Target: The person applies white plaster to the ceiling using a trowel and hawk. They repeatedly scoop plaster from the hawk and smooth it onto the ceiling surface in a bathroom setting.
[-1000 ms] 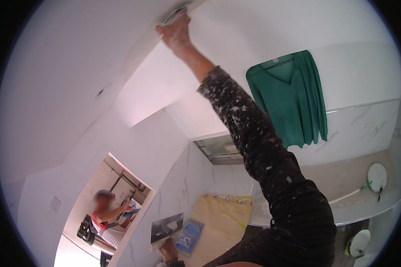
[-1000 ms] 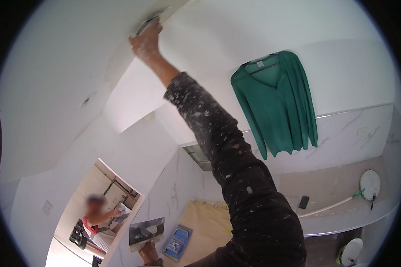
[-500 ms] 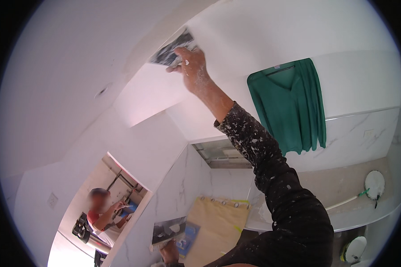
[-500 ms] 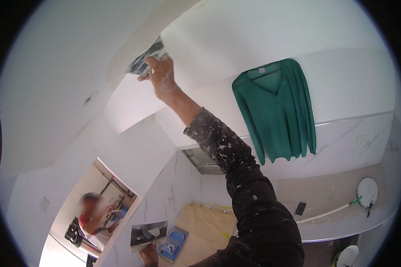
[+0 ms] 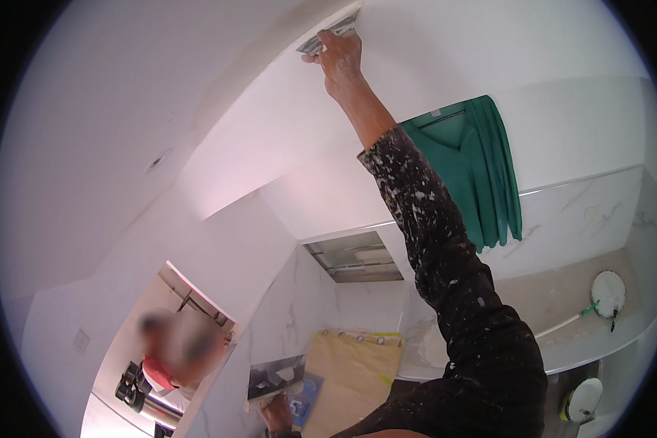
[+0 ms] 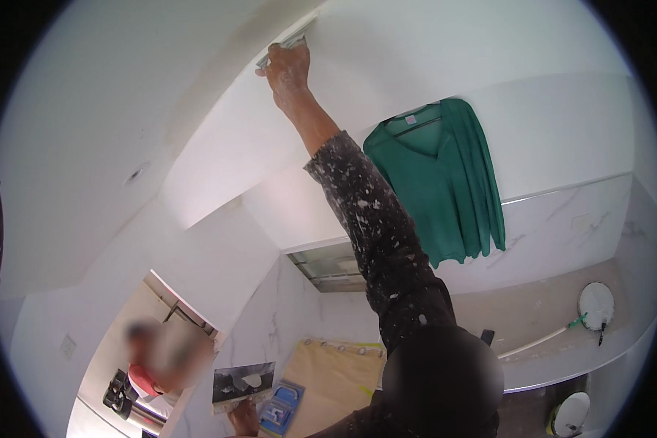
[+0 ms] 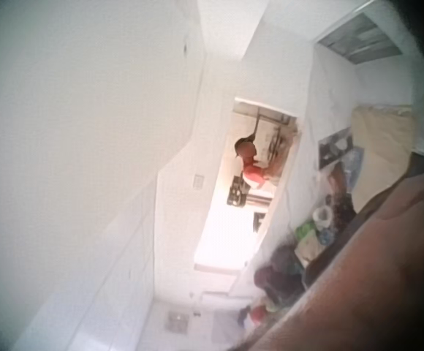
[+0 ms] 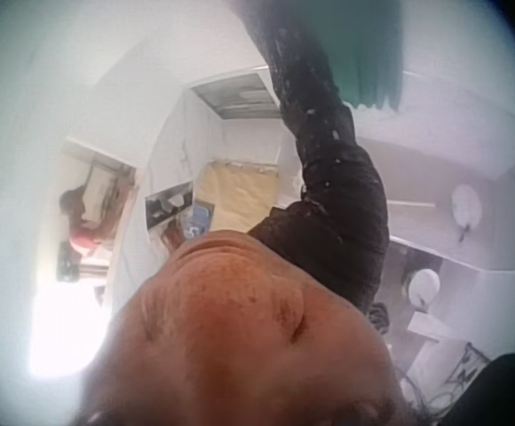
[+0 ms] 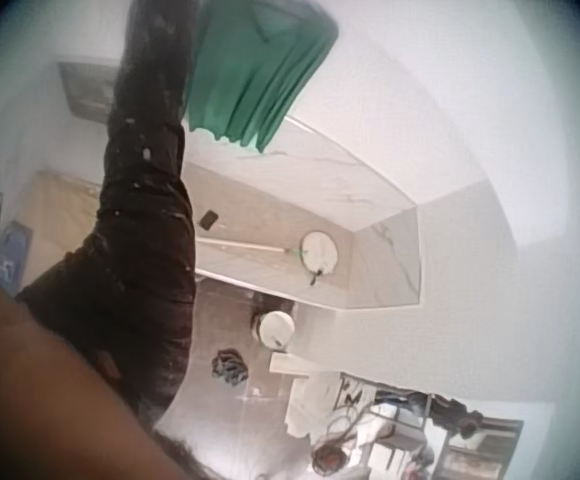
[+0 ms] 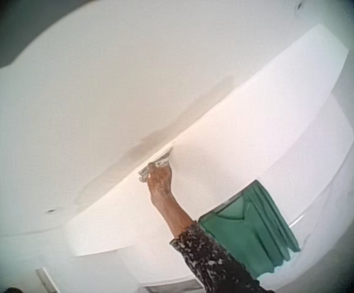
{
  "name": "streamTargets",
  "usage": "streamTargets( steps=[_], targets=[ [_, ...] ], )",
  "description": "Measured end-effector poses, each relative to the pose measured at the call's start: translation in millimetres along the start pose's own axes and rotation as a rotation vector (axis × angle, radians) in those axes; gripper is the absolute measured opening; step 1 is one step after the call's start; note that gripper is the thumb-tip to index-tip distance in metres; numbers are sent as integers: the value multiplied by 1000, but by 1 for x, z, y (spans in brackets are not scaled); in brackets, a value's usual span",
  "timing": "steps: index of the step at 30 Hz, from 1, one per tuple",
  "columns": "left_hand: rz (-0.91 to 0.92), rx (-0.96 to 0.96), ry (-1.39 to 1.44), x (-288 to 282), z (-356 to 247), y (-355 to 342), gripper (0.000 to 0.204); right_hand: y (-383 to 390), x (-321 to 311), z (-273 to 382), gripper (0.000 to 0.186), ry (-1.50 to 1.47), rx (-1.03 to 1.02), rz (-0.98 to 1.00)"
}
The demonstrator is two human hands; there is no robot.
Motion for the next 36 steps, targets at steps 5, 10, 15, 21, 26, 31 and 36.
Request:
streamTargets(
  steps=[5, 10, 15, 21, 26, 31, 36],
  targets=[
    [-171, -588, 943, 1, -34, -19, 37, -18, 34, -15, 26, -118, 119, 17],
    [-116, -679, 1225, 9, -61, -37, 42, 47, 82, 0, 29, 694, -781, 62],
    [-28, -529, 1202, 22, -44, -40, 40, 93, 18, 38, 26, 698, -951, -10],
    [-46, -551, 1025, 30, 7, -27, 38, 14, -45, 98, 43, 812, -816, -150],
    [-50, -549, 848, 38, 44, -15, 36, -32, -21, 111, 44, 941, -1294, -227],
    [-27, -512, 603, 43, 86, 13, 35, -29, 0, 56, 54, 1223, -1476, -339],
    [17, -468, 361, 42, 126, 45, 35, 2, 23, -43, 69, 1755, -1195, -133]
  ],
)
Point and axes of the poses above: each hand's wrist, its own y-axis away from the middle knuckle, its own x-axis out of the palm, z = x × y, the point moved 6 cm from there along -y, towards the middle knuckle, and after that the axes turned 12 degrees about -z, right-handed, at the moved point
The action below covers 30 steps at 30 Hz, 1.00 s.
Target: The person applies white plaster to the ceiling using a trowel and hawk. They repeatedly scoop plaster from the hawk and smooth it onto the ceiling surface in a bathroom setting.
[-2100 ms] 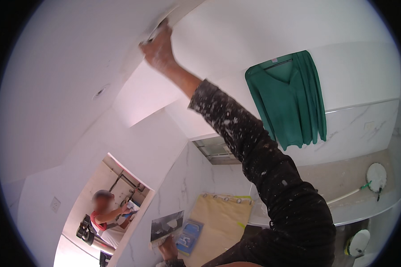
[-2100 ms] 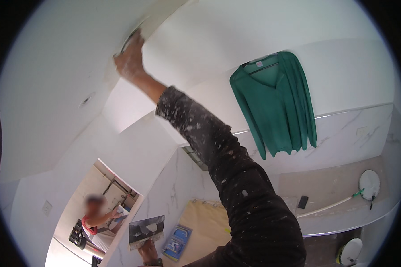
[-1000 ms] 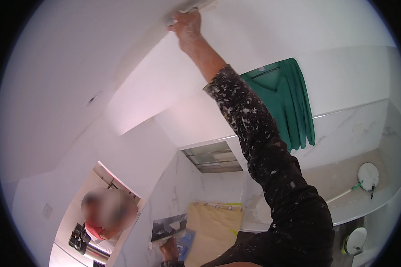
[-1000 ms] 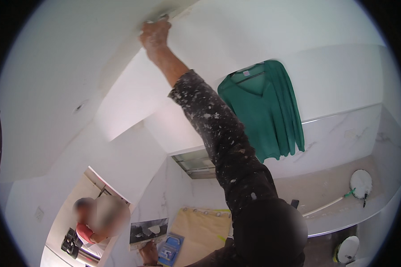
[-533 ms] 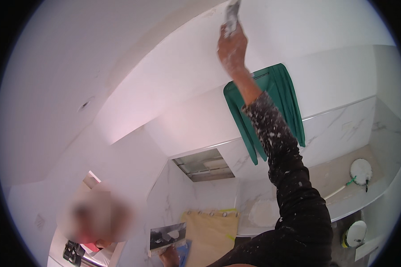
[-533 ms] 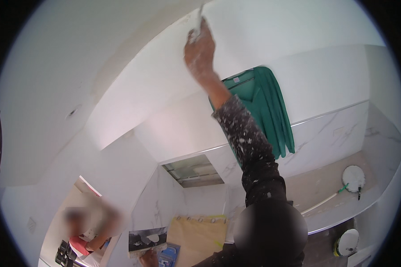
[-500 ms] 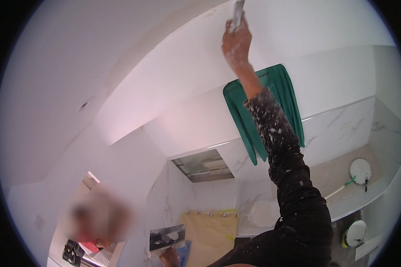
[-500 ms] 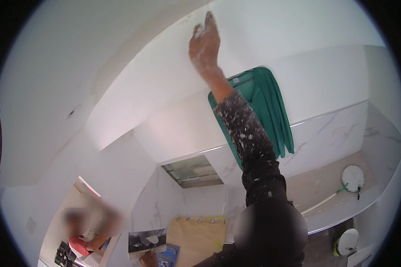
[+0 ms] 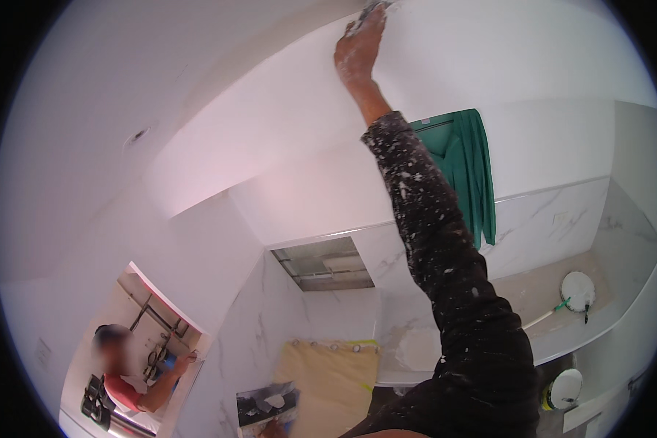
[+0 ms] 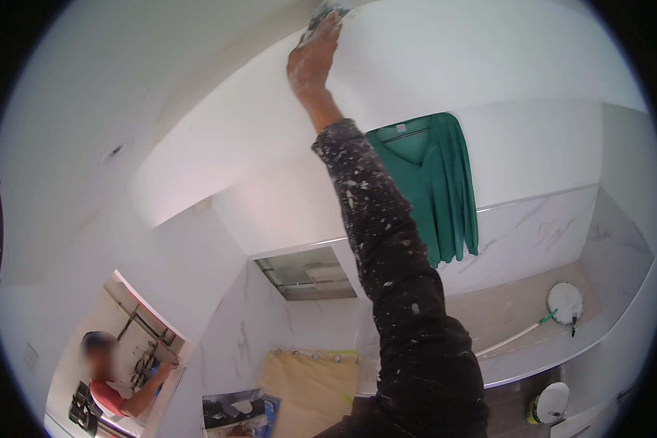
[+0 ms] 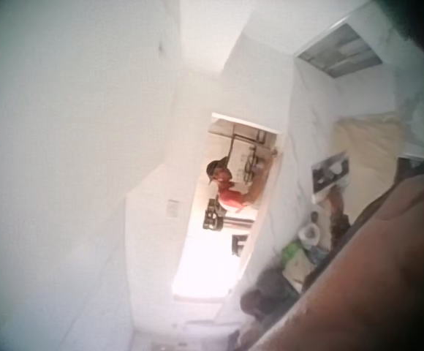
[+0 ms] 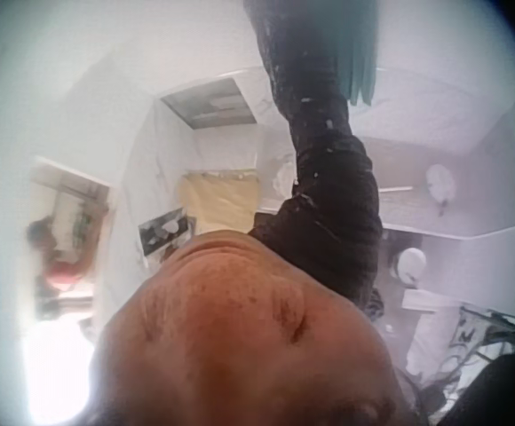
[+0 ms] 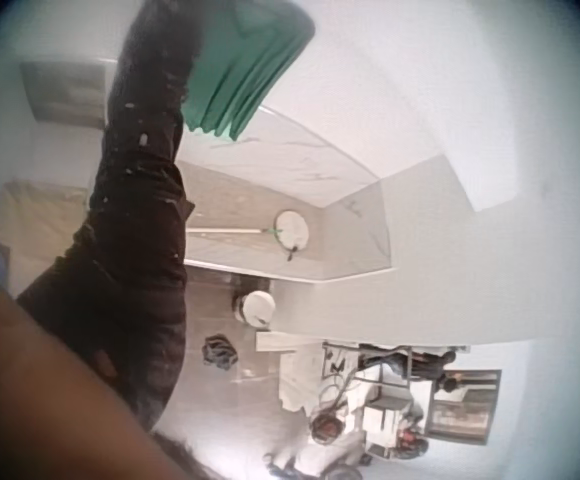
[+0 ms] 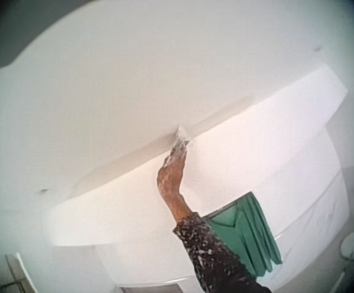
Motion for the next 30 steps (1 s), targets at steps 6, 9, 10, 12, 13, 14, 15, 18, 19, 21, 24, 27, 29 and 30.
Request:
streamTargets(
  steps=[6, 9, 10, 12, 13, 14, 15, 18, 19, 21, 24, 27, 29, 30],
  targets=[
    [16, 39, -165, -10, 42, 9, 35, 66, 23, 87, 80, -737, 356, 35],
    [42, 67, -106, -5, 47, 3, 36, 96, 7, 139, 74, -659, 161, -46],
    [55, 57, -46, 1, 43, -4, 36, 116, 21, 141, 66, -884, 509, 302],
    [92, -114, 267, 20, 28, -13, 37, 145, -4, 151, 50, -1554, 1029, 358],
    [120, -267, 481, 32, 16, -18, 39, 169, -18, 158, 50, -1995, 1648, 402],
    [159, -425, 685, 47, -2, -23, 40, 181, -49, 143, 49, -1691, 1296, 691],
    [211, -593, 874, 65, -26, -31, 42, 194, -83, 128, 48, -1374, 940, 917],
    [470, -738, 1246, 114, -125, -17, 47, 226, -180, 63, 45, -1229, 750, 1136],
    [497, -766, 1260, 128, -154, -10, 50, 238, -206, 36, 45, -1098, 714, 1272],
    [547, -823, 1273, 152, -203, 4, 57, 248, -253, -10, 43, -1041, 661, 1369],
    [689, -856, 1292, 195, -260, 20, 54, 247, -314, -68, 40, -994, 574, 1296],
    [889, -869, 1302, 243, -301, 40, 51, 240, -362, -122, 38, -886, 558, 1210],
    [1000, -868, 1305, 278, -324, 53, 49, 235, -375, -150, 37, -833, 573, 1184],
    [1055, -865, 1317, 291, -332, 62, 48, 231, -384, -158, 37, -844, 566, 1164]
  ],
)
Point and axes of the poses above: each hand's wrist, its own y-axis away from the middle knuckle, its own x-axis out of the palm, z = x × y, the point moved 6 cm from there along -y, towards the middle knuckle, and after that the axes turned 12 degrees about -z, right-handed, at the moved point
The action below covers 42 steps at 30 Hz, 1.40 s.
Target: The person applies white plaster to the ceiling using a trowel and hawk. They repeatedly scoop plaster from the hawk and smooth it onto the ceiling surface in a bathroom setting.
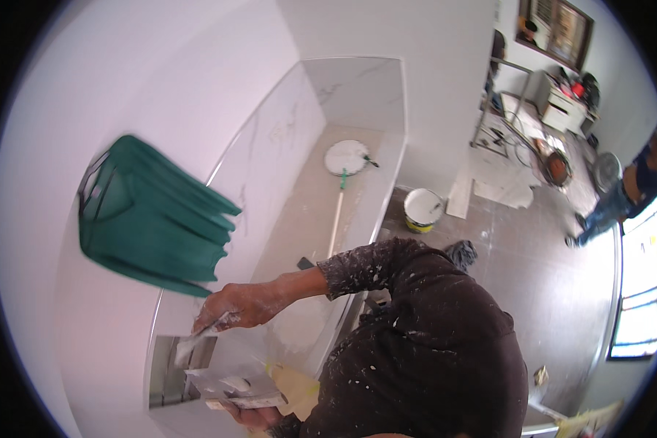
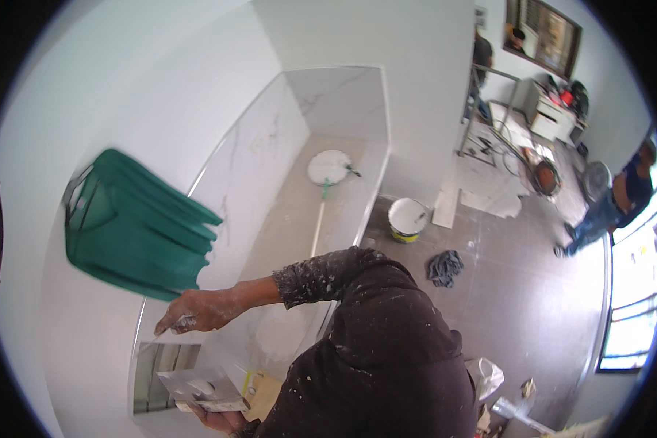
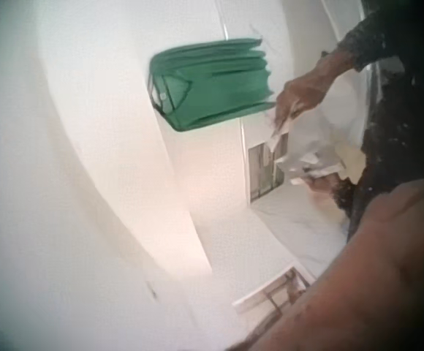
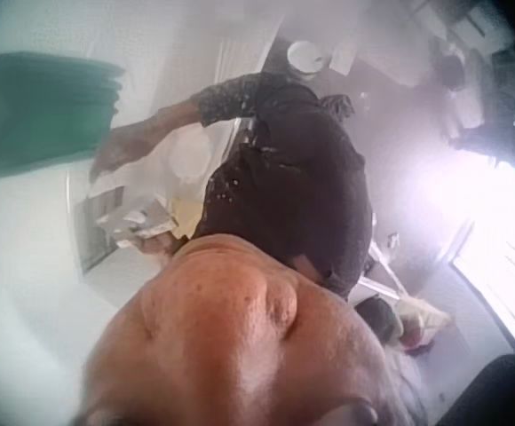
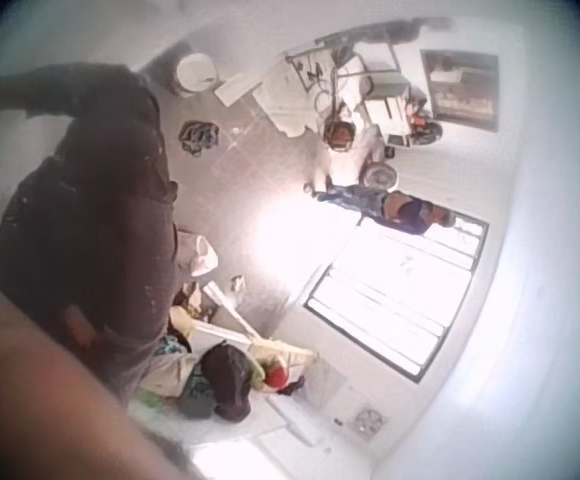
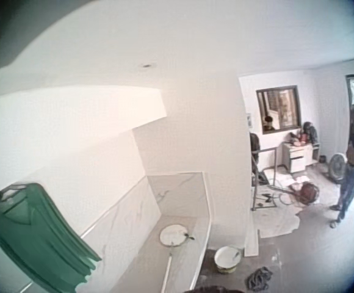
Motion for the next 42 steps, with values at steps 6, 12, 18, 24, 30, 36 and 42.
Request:
streamTargets(
  steps=[6, 12, 18, 24, 30, 36, 42],
  targets=[
    [210, -173, -53, 58, 61, -65, 63, 19, -59, 32, 37, 193, -377, 17],
    [221, -150, -164, 113, 74, -78, 70, 18, -104, 66, 46, 376, -479, -102],
    [659, 874, -1019, 162, 54, -32, 65, 30, -82, 98, 65, 593, -616, -3],
    [247, 52, -383, 139, 60, -53, 65, 30, -88, 130, 56, 498, -637, -168],
    [581, 487, -979, 155, 36, -30, 54, 22, -77, 132, 62, 556, -623, -25],
    [197, -222, 56, 141, 40, -52, 51, 2, -81, 111, 57, 534, -530, -88],
    [220, -260, 39, 151, 36, -48, 49, 0, -55, 78, 54, 691, -587, 236]
  ],
)
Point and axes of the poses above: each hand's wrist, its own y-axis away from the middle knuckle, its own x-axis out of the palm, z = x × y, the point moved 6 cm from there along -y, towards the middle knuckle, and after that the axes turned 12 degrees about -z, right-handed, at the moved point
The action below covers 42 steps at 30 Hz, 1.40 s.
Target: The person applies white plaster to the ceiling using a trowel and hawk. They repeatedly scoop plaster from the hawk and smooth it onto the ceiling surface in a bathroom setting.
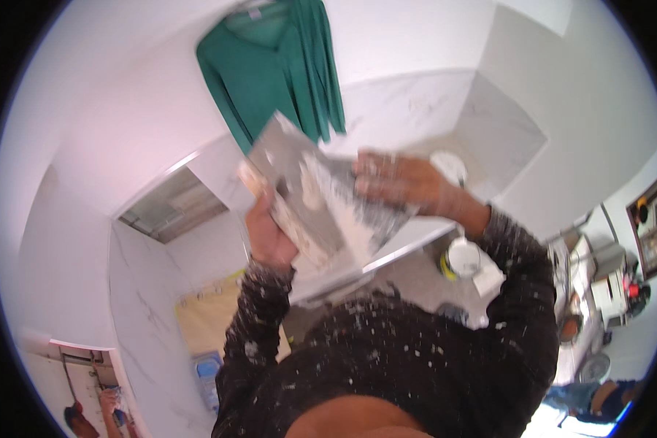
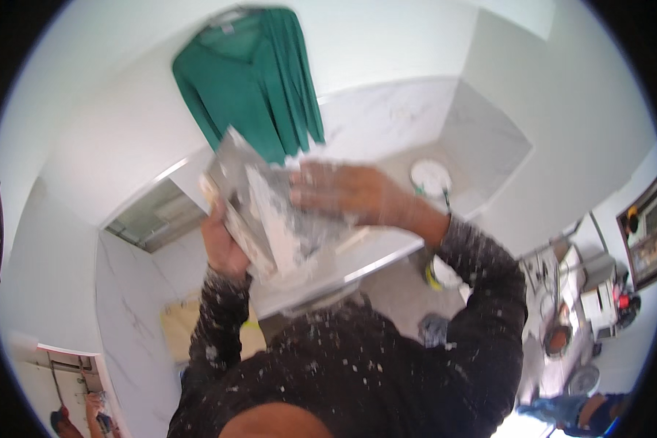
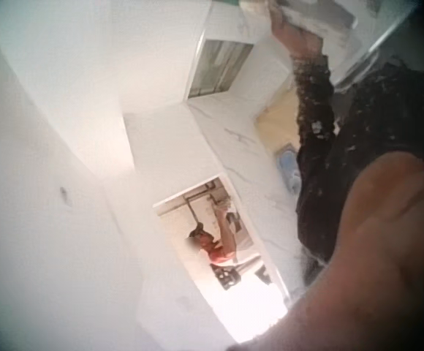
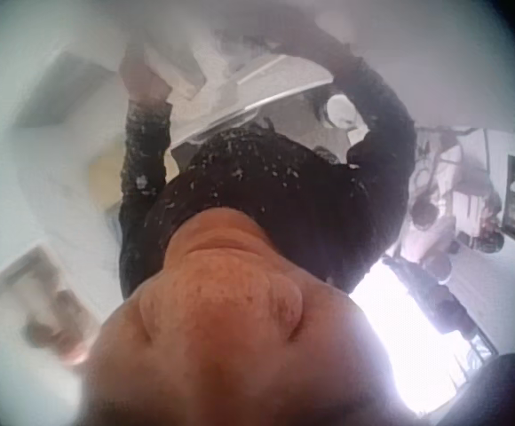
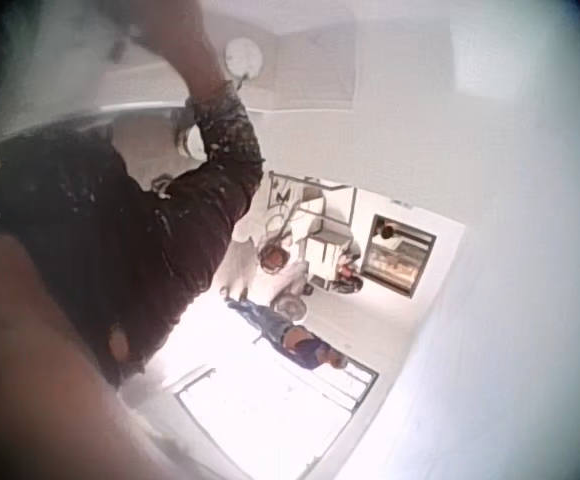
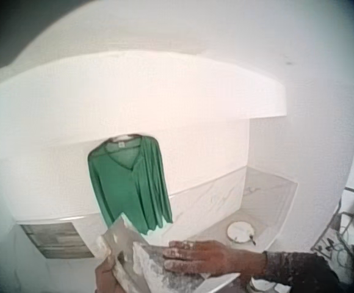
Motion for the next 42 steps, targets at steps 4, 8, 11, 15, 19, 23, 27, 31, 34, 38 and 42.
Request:
streamTargets(
  steps=[4, 8, 11, 15, 19, 23, 27, 31, 34, 38, 42],
  targets=[
    [-45, 24, -33, -1, -4, 7, 48, 6, 24, -20, 60, 291, 12, 153],
    [39, 84, 0, 18, -3, 19, 47, 30, 5, -58, 59, 466, 162, 225],
    [105, 241, 76, 29, -24, 36, 43, 56, -5, -78, 46, 413, 508, 158],
    [224, 272, 56, 34, -49, 36, 43, 86, 4, -72, 26, -447, 1098, -461],
    [107, 454, 46, 21, -62, 18, 40, 77, 21, -36, 21, -1152, 1163, -851],
    [165, 776, -230, 27, -66, 21, 35, 50, 39, -9, 19, -1604, 1376, -788],
    [43, 1301, -991, 33, -75, 42, 37, 25, 73, 7, 19, -1932, 1423, -643],
    [58, 1315, -1031, 31, -75, 41, 40, 14, 94, -4, 21, -1942, 1353, -678],
    [71, 1239, -1106, 32, -72, 43, 34, 5, 107, -12, 22, -1890, 1273, -682],
    [163, 1100, -871, 36, -81, 40, 23, -7, 95, -26, 20, -774, 991, -650],
    [464, 1320, -849, 52, -94, 53, 21, -9, 86, -19, 23, -1693, 1221, -755]
  ],
)
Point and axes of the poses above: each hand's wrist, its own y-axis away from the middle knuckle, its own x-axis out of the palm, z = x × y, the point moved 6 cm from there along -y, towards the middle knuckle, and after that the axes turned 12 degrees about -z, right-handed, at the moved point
